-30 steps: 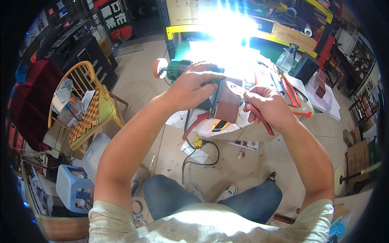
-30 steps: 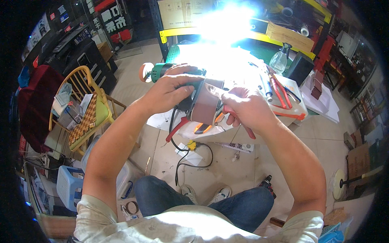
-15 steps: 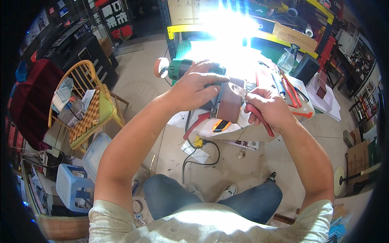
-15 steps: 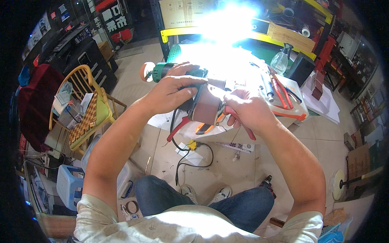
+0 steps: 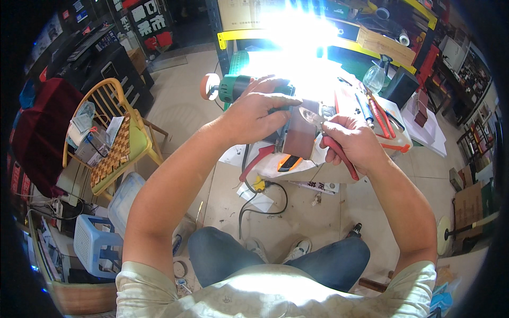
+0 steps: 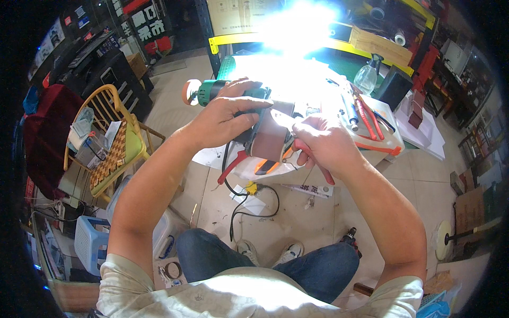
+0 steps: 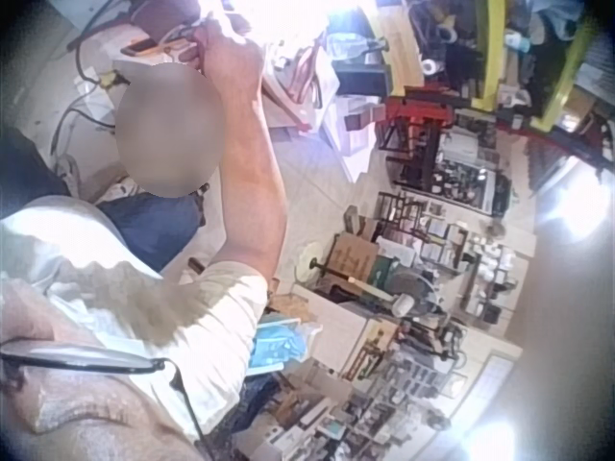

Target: The person uses a bench grinder to sharpen the cutting edges of a pair of pliers. They hold the pliers with one hand and press the jaws against the rotating grinding wheel, repeatedly adjusting the angle and position to shape the edges.

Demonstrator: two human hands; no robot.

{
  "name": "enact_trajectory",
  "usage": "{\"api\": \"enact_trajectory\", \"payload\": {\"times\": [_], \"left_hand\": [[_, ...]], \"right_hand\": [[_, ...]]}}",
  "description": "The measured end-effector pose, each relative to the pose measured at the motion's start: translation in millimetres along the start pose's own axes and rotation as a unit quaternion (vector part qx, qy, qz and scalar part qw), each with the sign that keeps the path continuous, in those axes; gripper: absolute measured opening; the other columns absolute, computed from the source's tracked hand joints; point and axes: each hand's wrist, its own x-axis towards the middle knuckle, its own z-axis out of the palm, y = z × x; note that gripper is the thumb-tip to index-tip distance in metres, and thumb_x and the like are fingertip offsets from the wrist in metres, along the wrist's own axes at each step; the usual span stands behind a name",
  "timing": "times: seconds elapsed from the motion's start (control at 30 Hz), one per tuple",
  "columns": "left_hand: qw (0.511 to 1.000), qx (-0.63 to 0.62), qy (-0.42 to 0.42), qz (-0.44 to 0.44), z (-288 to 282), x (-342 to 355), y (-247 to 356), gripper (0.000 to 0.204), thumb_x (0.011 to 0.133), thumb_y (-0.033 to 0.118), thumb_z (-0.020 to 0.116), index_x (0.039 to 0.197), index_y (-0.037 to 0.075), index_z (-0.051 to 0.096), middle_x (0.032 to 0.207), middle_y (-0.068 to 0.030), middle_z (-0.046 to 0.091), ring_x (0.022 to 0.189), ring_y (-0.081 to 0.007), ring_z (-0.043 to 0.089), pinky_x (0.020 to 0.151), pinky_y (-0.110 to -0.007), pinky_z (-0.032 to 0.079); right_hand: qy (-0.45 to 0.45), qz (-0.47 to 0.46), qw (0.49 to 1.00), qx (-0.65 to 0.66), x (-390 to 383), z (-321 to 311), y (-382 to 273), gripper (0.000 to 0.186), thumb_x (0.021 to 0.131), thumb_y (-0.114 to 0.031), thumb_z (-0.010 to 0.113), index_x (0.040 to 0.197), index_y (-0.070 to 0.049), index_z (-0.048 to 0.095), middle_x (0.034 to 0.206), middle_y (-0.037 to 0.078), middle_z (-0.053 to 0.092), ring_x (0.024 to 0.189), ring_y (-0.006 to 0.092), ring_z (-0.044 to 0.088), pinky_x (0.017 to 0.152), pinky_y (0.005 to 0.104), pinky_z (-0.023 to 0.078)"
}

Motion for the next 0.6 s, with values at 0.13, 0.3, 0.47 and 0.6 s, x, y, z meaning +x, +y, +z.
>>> {"api": "enact_trajectory", "payload": {"times": [0.13, 0.3, 0.47, 0.6], "left_hand": [[1.000, 0.012, -0.007, 0.007, -1.4, 1.2, 1.8, 0.041, 0.086, 0.024, 0.055, 0.121, 0.011, 0.072, 0.145, -0.0201, 0.048, 0.141, -0.0382, 0.035, 0.118, -0.050, 0.024], [1.000, 0.011, -0.012, -0.004, -1.4, 1.6, 3.7, 0.040, 0.085, 0.024, 0.056, 0.120, 0.012, 0.073, 0.146, -0.0197, 0.047, 0.141, -0.0375, 0.036, 0.118, -0.050, 0.023], [1.000, 0.006, -0.016, 0.002, -1.3, 2.4, 4.3, 0.040, 0.085, 0.024, 0.056, 0.120, 0.014, 0.073, 0.146, -0.0196, 0.047, 0.141, -0.0376, 0.035, 0.119, -0.050, 0.022], [1.000, 0.014, -0.017, 0.003, -0.2, 2.8, 3.8, 0.040, 0.085, 0.024, 0.055, 0.120, 0.014, 0.074, 0.147, -0.0193, 0.046, 0.142, -0.0375, 0.035, 0.119, -0.050, 0.021]], "right_hand": [[-0.008, -0.001, 1.000, 0.006, 0.4, -0.7, 1.0, 0.022, 0.099, -0.023, 0.060, 0.102, -0.001, 0.061, 0.075, 0.006, 0.068, 0.054, 0.0106, 0.064, 0.048, 0.0237, 0.051], [-0.007, 0.003, 1.000, 0.015, -2.7, -1.5, 1.2, 0.021, 0.099, -0.023, 0.060, 0.099, -0.002, 0.061, 0.074, 0.006, 0.068, 0.053, 0.0105, 0.063, 0.048, 0.0239, 0.051], [-0.007, -0.003, 1.000, 0.015, -3.2, -1.5, 0.9, 0.021, 0.099, -0.023, 0.060, 0.098, -0.002, 0.061, 0.073, 0.006, 0.067, 0.052, 0.0104, 0.063, 0.047, 0.0238, 0.051], [-0.009, 0.001, 1.000, 0.021, -2.8, -2.0, 2.3, 0.021, 0.098, -0.023, 0.060, 0.097, -0.002, 0.061, 0.073, 0.006, 0.067, 0.052, 0.0106, 0.063, 0.046, 0.0236, 0.051]]}}
